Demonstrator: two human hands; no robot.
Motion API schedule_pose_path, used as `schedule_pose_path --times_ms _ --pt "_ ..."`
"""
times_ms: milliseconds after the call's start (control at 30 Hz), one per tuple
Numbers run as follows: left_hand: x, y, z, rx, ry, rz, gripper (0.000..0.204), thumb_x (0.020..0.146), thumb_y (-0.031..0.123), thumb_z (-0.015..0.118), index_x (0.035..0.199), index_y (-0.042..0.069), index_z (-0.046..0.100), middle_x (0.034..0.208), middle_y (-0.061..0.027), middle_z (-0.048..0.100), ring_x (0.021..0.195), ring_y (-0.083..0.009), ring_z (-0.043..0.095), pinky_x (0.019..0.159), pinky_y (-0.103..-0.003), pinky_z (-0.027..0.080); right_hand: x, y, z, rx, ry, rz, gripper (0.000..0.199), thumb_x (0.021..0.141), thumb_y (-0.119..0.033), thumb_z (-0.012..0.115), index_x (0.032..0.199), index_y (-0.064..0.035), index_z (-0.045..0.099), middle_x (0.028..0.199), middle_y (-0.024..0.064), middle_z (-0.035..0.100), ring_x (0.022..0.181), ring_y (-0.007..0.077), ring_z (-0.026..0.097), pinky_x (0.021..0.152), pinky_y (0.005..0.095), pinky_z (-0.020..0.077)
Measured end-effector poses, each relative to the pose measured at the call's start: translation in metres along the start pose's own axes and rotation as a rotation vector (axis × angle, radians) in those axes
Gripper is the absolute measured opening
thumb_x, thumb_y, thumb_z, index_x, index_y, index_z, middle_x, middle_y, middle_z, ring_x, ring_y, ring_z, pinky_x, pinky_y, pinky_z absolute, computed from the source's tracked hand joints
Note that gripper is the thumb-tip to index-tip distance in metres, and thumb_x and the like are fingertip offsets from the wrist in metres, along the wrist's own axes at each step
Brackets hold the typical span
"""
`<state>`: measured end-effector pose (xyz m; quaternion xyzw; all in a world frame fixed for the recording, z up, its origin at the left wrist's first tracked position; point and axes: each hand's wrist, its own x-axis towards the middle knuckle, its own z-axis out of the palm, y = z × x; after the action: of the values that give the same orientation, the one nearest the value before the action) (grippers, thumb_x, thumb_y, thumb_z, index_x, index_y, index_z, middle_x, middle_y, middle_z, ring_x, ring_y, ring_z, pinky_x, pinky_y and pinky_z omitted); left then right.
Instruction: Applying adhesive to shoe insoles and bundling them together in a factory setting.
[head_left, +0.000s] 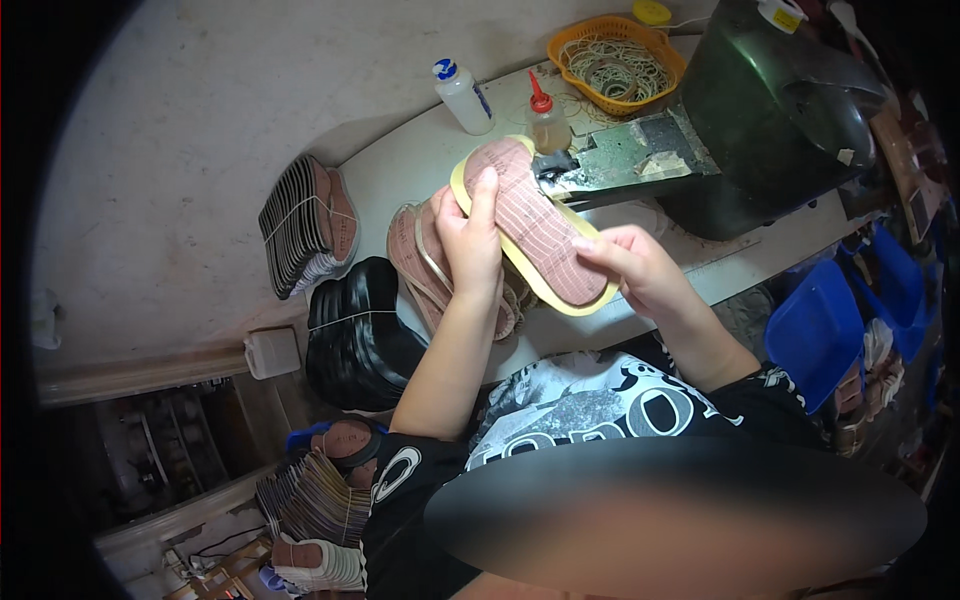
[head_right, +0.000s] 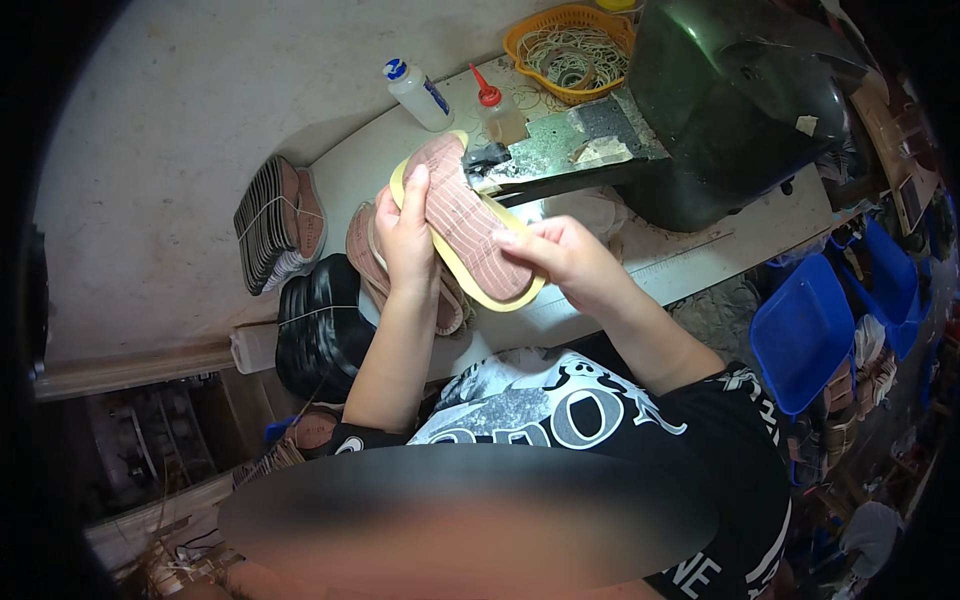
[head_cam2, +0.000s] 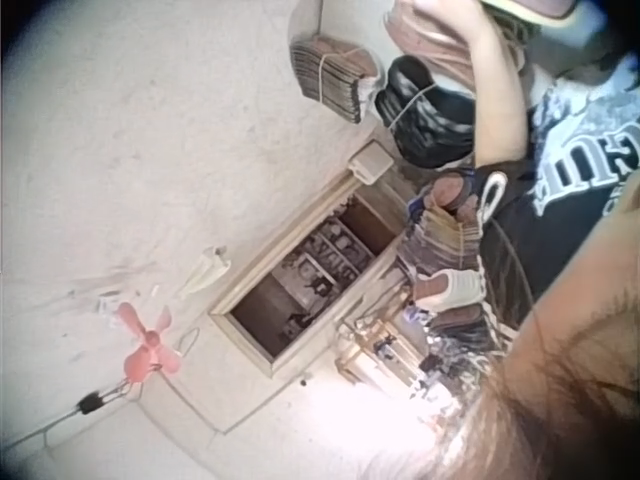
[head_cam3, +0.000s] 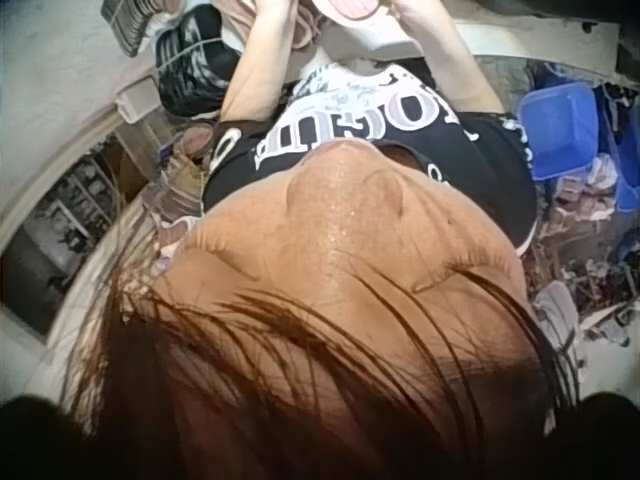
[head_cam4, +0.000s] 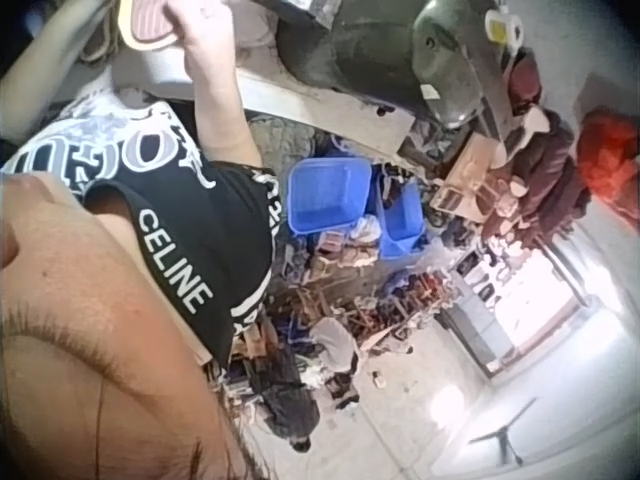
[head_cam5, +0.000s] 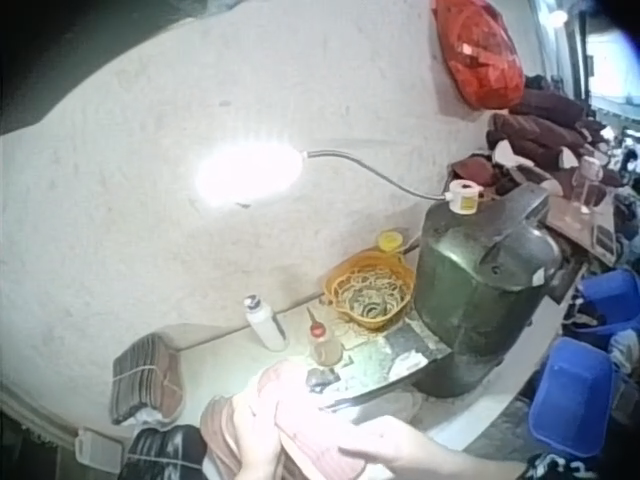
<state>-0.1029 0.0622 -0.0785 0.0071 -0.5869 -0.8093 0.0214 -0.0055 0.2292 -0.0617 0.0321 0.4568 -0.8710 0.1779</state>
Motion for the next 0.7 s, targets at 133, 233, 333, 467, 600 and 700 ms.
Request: schedule_pose_path --times_ms 133,233,333,467,600,700 --pt "0.009 -0.003 0.003 0.018 0.012 -0.04 0.035 0.089 0.021 0.067 0.111 -0.004 0.056 0.103 -0.0069 0.06 0.092 -0.0131 0.059 0.084 -0.025 0.046 -0.016 -0.008 0.013 -0.037 -0.088 0.138 0.03 0.092 -0.024 0.06 0.106 0.0025 0.059 0.081 0.0112 0.068 0.064 0.0153 0.067 0.054 0.0239 0.0535" --pt "0.014 0.0 0.005 0.016 -0.018 -0.069 0.034 0.09 0.024 0.066 0.108 -0.003 0.058 0.1 -0.0078 0.063 0.088 -0.0129 0.061 0.08 -0.025 0.048 -0.013 -0.001 0.022 0.032 -0.025 0.027 0.03 0.092 -0.025 0.059 0.105 0.0028 0.06 0.082 0.0114 0.068 0.064 0.015 0.067 0.055 0.0238 0.0533" --pt "0.025 0.006 0.003 0.043 -0.067 -0.13 0.032 0.091 0.027 0.065 0.103 -0.002 0.061 0.097 -0.0079 0.066 0.085 -0.0128 0.063 0.077 -0.024 0.05 -0.001 0.01 0.027 0.041 0.016 -0.029 0.03 0.093 -0.023 0.055 0.102 0.0047 0.06 0.079 0.0119 0.067 0.062 0.0166 0.066 0.054 0.0255 0.0533" --pt "0.049 0.014 -0.01 0.261 -0.186 -0.202 0.046 0.091 0.039 0.062 0.104 -0.005 0.061 0.095 -0.01 0.066 0.084 -0.0155 0.063 0.076 -0.028 0.05 0.015 0.011 0.037 0.09 0.07 -0.052 0.032 0.094 -0.024 0.051 0.097 0.0062 0.062 0.075 0.0118 0.067 0.062 0.017 0.066 0.056 0.0257 0.0531" --pt "0.078 0.017 -0.027 0.936 -0.079 0.089 0.072 0.082 0.054 0.066 0.116 -0.009 0.057 0.124 -0.0282 0.052 0.122 -0.0343 0.045 0.103 -0.042 0.036 0.03 0.011 0.046 0.144 0.075 -0.068 0.034 0.095 -0.026 0.05 0.097 0.0058 0.062 0.078 0.0114 0.067 0.064 0.016 0.066 0.06 0.0246 0.0528" --pt "0.089 0.045 -0.015 0.911 -0.268 0.449 0.074 0.076 0.056 0.07 0.128 0.005 0.056 0.147 -0.0294 0.027 0.141 -0.04 0.017 0.113 -0.049 0.018 0.041 0.011 0.044 0.142 0.1 -0.068 0.033 0.096 -0.026 0.05 0.098 0.0039 0.062 0.079 0.0099 0.068 0.065 0.0144 0.066 0.061 0.0236 0.0525"
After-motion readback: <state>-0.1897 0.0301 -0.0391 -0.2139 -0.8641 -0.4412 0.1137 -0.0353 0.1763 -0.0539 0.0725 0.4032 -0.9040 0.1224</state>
